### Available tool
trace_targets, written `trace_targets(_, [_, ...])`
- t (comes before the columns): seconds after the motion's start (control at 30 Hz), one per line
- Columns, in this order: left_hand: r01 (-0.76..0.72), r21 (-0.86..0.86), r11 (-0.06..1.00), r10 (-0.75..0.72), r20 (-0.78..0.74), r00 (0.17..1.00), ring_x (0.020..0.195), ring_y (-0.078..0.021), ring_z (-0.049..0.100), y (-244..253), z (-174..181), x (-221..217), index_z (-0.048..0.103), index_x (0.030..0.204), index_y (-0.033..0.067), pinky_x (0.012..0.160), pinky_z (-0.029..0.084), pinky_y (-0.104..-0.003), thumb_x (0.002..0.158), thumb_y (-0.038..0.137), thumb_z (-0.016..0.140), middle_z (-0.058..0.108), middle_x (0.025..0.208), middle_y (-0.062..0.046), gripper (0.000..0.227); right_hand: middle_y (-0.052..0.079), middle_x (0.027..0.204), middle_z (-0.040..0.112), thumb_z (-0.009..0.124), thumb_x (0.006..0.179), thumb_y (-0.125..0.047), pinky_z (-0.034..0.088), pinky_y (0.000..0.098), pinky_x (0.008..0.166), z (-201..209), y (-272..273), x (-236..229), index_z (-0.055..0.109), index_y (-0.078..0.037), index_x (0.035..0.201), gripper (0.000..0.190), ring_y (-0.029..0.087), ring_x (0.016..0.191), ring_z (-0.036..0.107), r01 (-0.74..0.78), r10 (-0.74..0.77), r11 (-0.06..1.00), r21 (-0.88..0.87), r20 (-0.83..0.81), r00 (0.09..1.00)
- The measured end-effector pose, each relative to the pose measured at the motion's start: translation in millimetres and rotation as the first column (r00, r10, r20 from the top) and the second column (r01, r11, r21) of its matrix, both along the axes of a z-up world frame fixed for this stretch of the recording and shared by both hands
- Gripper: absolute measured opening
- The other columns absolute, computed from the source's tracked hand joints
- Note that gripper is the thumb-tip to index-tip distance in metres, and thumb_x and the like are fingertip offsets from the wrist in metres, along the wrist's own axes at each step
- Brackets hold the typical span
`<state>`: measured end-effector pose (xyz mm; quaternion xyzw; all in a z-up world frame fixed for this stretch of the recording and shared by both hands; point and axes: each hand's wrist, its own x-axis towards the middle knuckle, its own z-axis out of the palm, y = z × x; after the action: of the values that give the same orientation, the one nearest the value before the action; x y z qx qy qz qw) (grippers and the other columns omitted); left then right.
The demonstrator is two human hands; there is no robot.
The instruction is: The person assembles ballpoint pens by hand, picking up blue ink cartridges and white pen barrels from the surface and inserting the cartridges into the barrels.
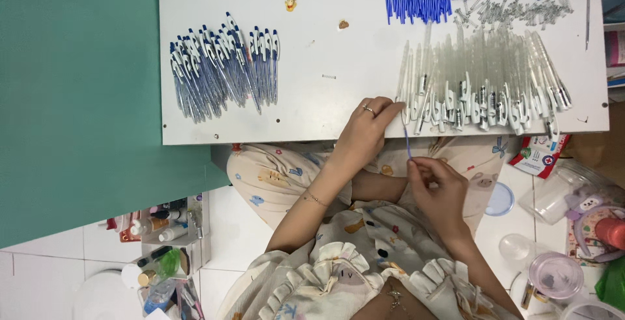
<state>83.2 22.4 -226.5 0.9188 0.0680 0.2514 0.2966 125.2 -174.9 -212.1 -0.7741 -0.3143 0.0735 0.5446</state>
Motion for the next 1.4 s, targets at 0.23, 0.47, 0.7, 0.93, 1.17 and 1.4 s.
trace_targets(0.23, [-0.015, -0.072, 0.997, 0.014, -0.021, 1.000, 0.095, -0.0323, 0.069, -3, 3, -1, 0.066, 0.124, 0.0045, 0.086, 0.057, -0.039, 0.094, -0.011, 0.049, 0.066, 0.102, -0.013, 0.038, 0.016, 0.071, 0.070, 0.077, 0.092, 0.001, 0.050, 0.0365, 0.045, -16, 20, -5, 0.078, 0.000, 0.096, 0.004, 0.033, 0.063, 0.069, 0.030, -0.027, 0.999, -0.024, 0.114, 0.993])
trace_targets(0.47, [-0.091, -0.107, 0.990, 0.088, -0.035, 0.996, 0.084, -0.0308, 0.071, -8, 17, 6, 0.068, 0.115, 0.0014, 0.078, 0.058, -0.038, 0.095, -0.004, 0.056, 0.067, 0.091, -0.014, 0.023, 0.016, 0.067, 0.070, 0.076, 0.092, 0.006, 0.046, 0.0329, 0.046, -14, 29, -1, 0.077, 0.003, 0.095, 0.004, 0.025, 0.053, 0.065, 0.053, -0.050, 0.998, -0.024, 0.124, 0.991])
trace_targets(0.7, [-0.245, -0.172, 0.954, 0.233, -0.087, 0.969, 0.065, -0.0334, 0.071, -8, 11, 25, 0.066, 0.091, 0.0009, 0.056, 0.058, -0.039, 0.095, 0.011, 0.065, 0.064, 0.070, -0.015, 0.011, 0.015, 0.068, 0.070, 0.078, 0.090, 0.006, 0.046, 0.0312, 0.045, -12, 43, -2, 0.078, 0.003, 0.093, 0.005, 0.025, 0.053, 0.065, 0.090, -0.091, 0.996, 0.013, 0.178, 0.980])
trace_targets(0.93, [-0.200, -0.266, 0.943, 0.160, -0.165, 0.973, 0.072, -0.0373, 0.072, 5, 19, 14, 0.069, 0.112, 0.0008, 0.058, 0.060, -0.043, 0.092, 0.002, 0.062, 0.067, 0.078, -0.018, 0.022, 0.016, 0.068, 0.070, 0.078, 0.089, 0.007, 0.047, 0.0326, 0.044, -8, 46, 2, 0.077, 0.004, 0.094, 0.006, 0.027, 0.053, 0.065, 0.085, -0.085, 0.996, 0.009, 0.208, 0.975])
trace_targets(1.17, [-0.041, 0.042, 0.998, 0.046, -0.126, 0.991, 0.089, -0.0380, 0.067, 24, 26, 4, 0.075, 0.114, 0.0101, 0.076, 0.057, -0.045, 0.088, -0.002, 0.065, 0.063, 0.099, -0.016, 0.030, 0.012, 0.071, 0.070, 0.079, 0.092, 0.000, 0.050, 0.0326, 0.048, -18, 46, 3, 0.078, 0.000, 0.095, 0.003, 0.025, 0.057, 0.066, 0.097, -0.083, 0.995, -0.032, 0.293, 0.953])
trace_targets(1.4, [0.170, 0.010, 0.985, -0.168, -0.101, 0.981, 0.092, -0.0336, 0.067, 24, 43, -7, 0.073, 0.107, 0.0073, 0.080, 0.056, -0.040, 0.090, -0.002, 0.069, 0.064, 0.105, -0.019, 0.020, 0.006, 0.078, 0.068, 0.079, 0.095, 0.002, 0.050, 0.0263, 0.052, 23, 36, -2, 0.079, -0.002, 0.103, 0.009, 0.019, 0.060, 0.064, 0.158, -0.124, 0.987, -0.032, 0.472, 0.873])
